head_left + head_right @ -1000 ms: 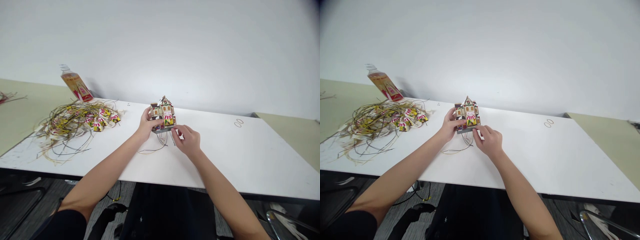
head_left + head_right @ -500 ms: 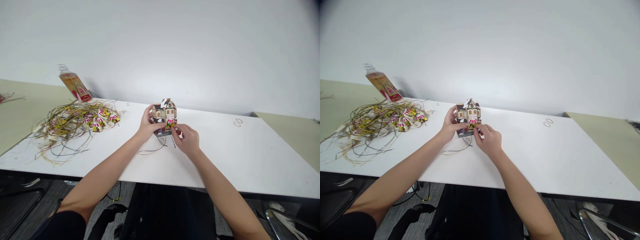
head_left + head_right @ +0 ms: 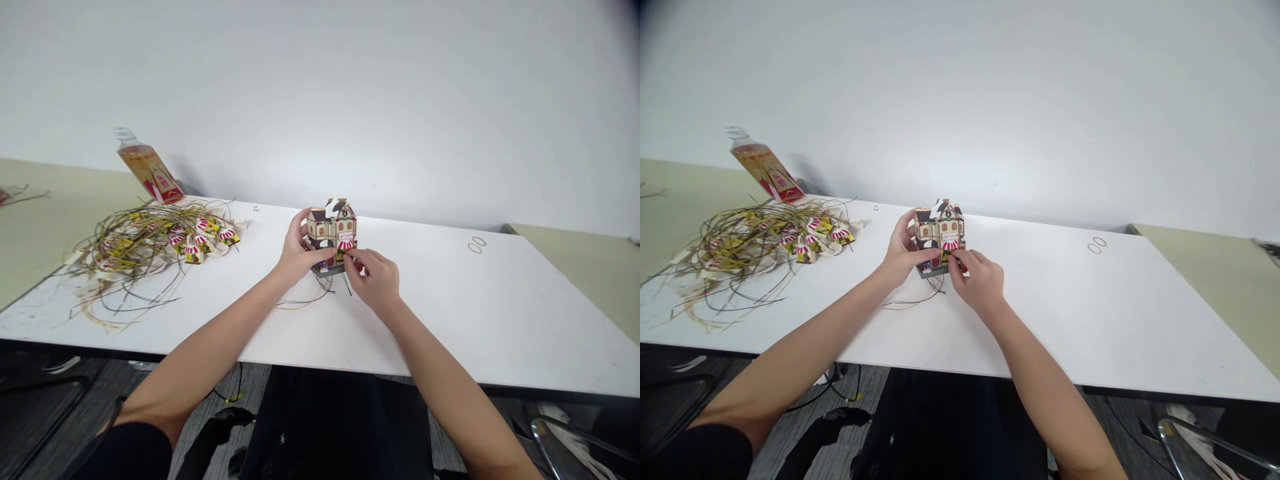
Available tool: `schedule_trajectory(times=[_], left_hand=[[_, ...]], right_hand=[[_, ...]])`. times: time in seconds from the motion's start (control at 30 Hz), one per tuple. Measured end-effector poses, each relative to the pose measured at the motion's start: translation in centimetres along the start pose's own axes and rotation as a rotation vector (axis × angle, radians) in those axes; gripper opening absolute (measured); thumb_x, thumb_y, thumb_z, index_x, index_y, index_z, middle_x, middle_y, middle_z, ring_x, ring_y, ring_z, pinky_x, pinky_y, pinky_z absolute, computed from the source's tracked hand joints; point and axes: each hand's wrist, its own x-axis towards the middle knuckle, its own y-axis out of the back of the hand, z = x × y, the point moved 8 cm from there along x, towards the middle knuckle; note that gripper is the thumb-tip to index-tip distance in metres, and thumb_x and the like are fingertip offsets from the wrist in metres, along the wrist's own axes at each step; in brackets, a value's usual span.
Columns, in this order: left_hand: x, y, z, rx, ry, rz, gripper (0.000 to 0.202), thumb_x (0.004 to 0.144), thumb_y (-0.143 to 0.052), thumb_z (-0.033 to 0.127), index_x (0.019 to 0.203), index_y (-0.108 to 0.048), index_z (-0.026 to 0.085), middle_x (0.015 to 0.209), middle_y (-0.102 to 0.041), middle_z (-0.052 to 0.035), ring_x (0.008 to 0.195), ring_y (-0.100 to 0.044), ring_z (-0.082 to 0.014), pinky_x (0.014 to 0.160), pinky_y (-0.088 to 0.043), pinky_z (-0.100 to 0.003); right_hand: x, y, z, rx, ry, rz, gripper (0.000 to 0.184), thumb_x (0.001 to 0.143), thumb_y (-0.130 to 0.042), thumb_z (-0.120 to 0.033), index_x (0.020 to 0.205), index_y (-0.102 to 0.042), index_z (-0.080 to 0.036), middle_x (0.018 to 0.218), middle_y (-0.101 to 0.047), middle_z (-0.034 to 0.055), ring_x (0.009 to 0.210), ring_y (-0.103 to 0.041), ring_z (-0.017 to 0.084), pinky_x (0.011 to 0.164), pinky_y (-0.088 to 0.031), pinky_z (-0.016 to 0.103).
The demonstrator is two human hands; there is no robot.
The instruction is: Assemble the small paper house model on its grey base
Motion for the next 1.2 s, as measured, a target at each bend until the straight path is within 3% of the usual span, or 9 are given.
schedule_trajectory(times=[0.53,0.87,1.2], left_hand=[[0.43,0.23,-0.63,0.057,-0.017,-0.013,0.101,0.049,-0.092,0.024,0.134,-0.038,0.025,0.11,-0.065,-0.0058,0.087,-0.066,-0.0193,0.071,-0.054,-0.028],[0.51,0.35,-0.82,0.075,-0.011,-0.004,0.101,0.049,-0.091,0.024,0.134,-0.038,0.025,0.111,-0.065,-0.0068,0.088,-0.066,-0.0206,0.069,-0.055,-0.029],[0.6,0.4,-0.89,0.077,0.021,0.0,0.099,0.048,-0.091,0.027,0.133,-0.039,0.024,0.112,-0.065,-0.0083,0.09,-0.067,-0.0238,0.073,-0.058,-0.035]], right_hand=[[-0.24,0.02,-0.43,0.008,0.094,0.026,0.019,0.09,-0.057,-0.024,0.085,-0.074,-0.016,0.059,-0.062,-0.0012,0.048,-0.048,0.005,0.047,-0.034,0.02],[-0.03,0.28,0.32,-0.037,-0.004,0.046,0.02,0.09,-0.056,-0.03,0.083,-0.07,-0.018,0.06,-0.063,-0.001,0.048,-0.05,0.005,0.047,-0.033,0.019],[-0.05,0.09,0.54,-0.194,0.081,0.054,0.022,0.095,-0.056,-0.033,0.098,-0.074,-0.021,0.062,-0.064,-0.0015,0.046,-0.047,0.005,0.045,-0.027,0.021]])
